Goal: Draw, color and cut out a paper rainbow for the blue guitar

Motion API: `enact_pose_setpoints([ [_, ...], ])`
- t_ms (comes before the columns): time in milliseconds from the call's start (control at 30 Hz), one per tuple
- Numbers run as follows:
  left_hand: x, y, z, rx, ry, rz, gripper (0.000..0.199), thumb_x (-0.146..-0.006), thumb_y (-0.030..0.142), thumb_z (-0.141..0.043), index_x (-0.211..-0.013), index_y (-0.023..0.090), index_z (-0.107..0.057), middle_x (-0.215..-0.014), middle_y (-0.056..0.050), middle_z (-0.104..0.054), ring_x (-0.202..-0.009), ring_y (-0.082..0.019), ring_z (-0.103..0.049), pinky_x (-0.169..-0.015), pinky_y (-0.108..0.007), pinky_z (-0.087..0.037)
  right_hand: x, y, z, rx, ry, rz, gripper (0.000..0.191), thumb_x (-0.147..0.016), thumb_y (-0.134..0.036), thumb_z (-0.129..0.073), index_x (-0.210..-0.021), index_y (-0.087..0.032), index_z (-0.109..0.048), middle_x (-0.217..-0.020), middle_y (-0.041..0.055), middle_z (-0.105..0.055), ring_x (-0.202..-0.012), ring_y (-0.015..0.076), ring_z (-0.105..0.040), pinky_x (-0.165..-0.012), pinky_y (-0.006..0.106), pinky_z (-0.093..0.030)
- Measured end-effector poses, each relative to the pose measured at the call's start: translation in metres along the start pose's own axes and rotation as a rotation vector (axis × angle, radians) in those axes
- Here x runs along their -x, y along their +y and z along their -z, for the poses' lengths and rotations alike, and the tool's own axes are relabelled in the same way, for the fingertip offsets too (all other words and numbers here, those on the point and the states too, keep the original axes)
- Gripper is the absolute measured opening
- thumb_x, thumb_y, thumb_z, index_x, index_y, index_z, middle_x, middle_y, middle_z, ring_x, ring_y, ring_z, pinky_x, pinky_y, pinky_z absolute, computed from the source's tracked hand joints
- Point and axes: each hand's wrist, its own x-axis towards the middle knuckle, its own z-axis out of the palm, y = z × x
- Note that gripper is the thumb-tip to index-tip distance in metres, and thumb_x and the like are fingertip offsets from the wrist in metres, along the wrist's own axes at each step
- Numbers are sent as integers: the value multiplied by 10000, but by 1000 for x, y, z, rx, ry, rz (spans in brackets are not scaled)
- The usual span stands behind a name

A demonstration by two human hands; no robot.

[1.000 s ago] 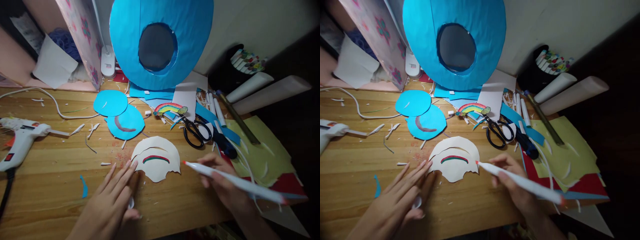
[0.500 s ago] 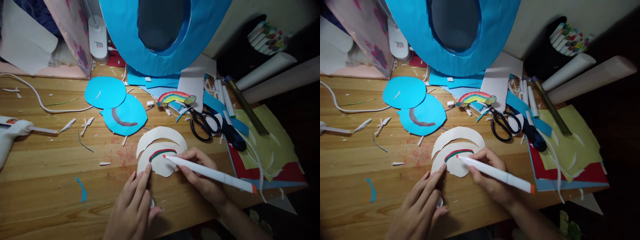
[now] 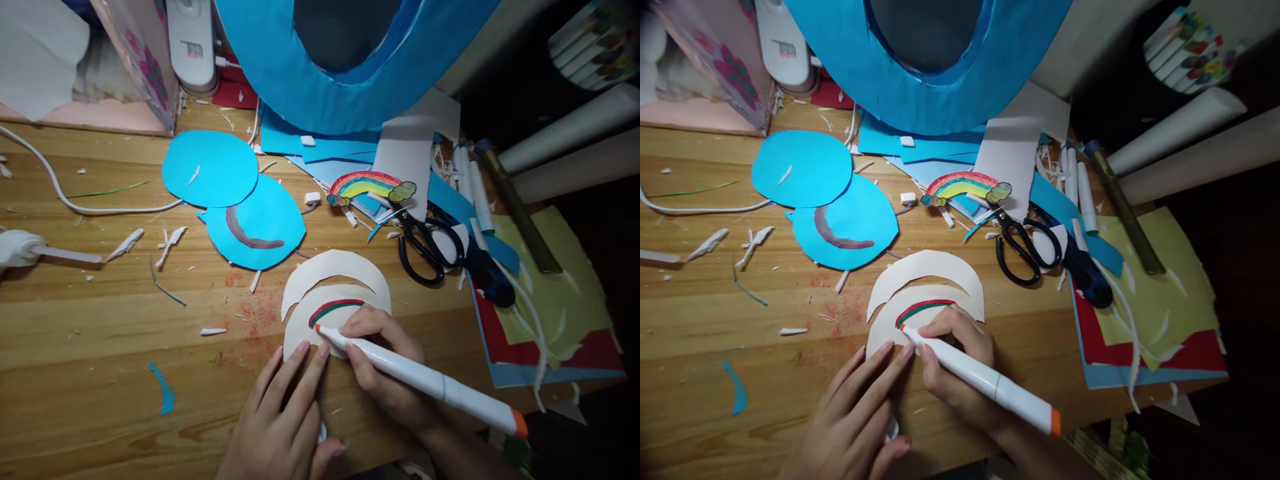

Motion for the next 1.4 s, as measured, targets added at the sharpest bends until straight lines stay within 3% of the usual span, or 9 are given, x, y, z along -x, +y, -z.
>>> enact_pose_setpoints([
  [100, -2, -1, 1, 4, 16, 21, 332, -955, 308, -397, -799, 128, -630, -1234, -84, -639, -1217, -252, -517, -1113, -370, -283, -1, -1, 0, 7, -14, 18, 149, -778, -99, -579, -865, -220, -567, -719, -17, -561, -647, 130, -533, -593, 257, -435],
  [333, -7, -4, 7, -69, -43, -51, 236, -915, 256, -446, -810, 152, -630, -1232, -57, -643, -1149, -256, -574, -973, -377, -438, 1, 1, -1, 25, 1, 20, 136, -790, -114, -576, -863, -227, -555, -718, -3, -564, -645, 150, -527, -601, 289, -431],
  [667, -8, -4, 11, -73, -31, -49, 230, -912, 272, -461, -814, 145, -626, -1204, -75, -659, -1127, -251, -585, -935, -376, -466, -1, -2, -1, 31, 6, 35, 156, -763, -99, -574, -855, -224, -565, -705, -4, -566, -643, 155, -527, -599, 288, -436],
  [867, -8, -4, 9, -51, -45, -32, 225, -910, 280, -472, -819, 147, -629, -1224, -77, -647, -1167, -245, -555, -997, -372, -424, -2, -2, -3, 31, 9, 43, 156, -751, -95, -582, -834, -226, -567, -698, -8, -575, -628, 155, -530, -598, 289, -435],
  [1000, -8, -4, 9, -20, -42, -36, 261, -918, 339, -489, -765, 163, -605, -1212, -92, -650, -1167, -241, -546, -968, -357, -448, -1, -2, -2, -8, 16, 46, 150, -782, -98, -566, -858, -227, -571, -715, 5, -564, -650, 159, -523, -590, 289, -426],
  [1067, -6, -4, 10, 36, 0, 31, 332, -923, 428, -471, -744, 171, -581, -1200, -119, -646, -1168, -250, -535, -942, -352, -458, 1, -2, 0, -105, 38, 79, 100, -823, -148, -542, -866, -234, -568, -680, -2, -532, -618, 152, -497, -573, 288, -406],
  [1167, -2, -4, 13, 193, 81, 232, 368, -913, 509, -441, -767, 189, -550, -903, -85, -689, -884, -197, -624, -735, -285, -509, 3, -5, 3, -316, 39, 69, 65, -874, -293, -506, -864, -249, -553, -610, -16, -469, -563, 152, -454, -527, 284, -369],
  [1267, -1, -1, 18, 301, 73, 330, 346, -928, 478, -445, -719, 207, -491, -541, 39, -503, -474, -107, -487, -440, -209, -395, 3, -12, -1, -392, -47, 116, 105, -866, -341, -514, -828, -254, -559, -545, -24, -457, -498, 142, -430, -476, 271, -345],
  [1400, -2, 3, 17, 374, 70, 316, 350, -927, 477, -449, -701, 210, -457, -528, 51, -440, -447, -97, -442, -408, -211, -334, 6, -17, -13, -329, -61, 202, 115, -842, -330, -518, -779, -248, -567, -511, -33, -473, -437, 116, -407, -443, 257, -332],
])
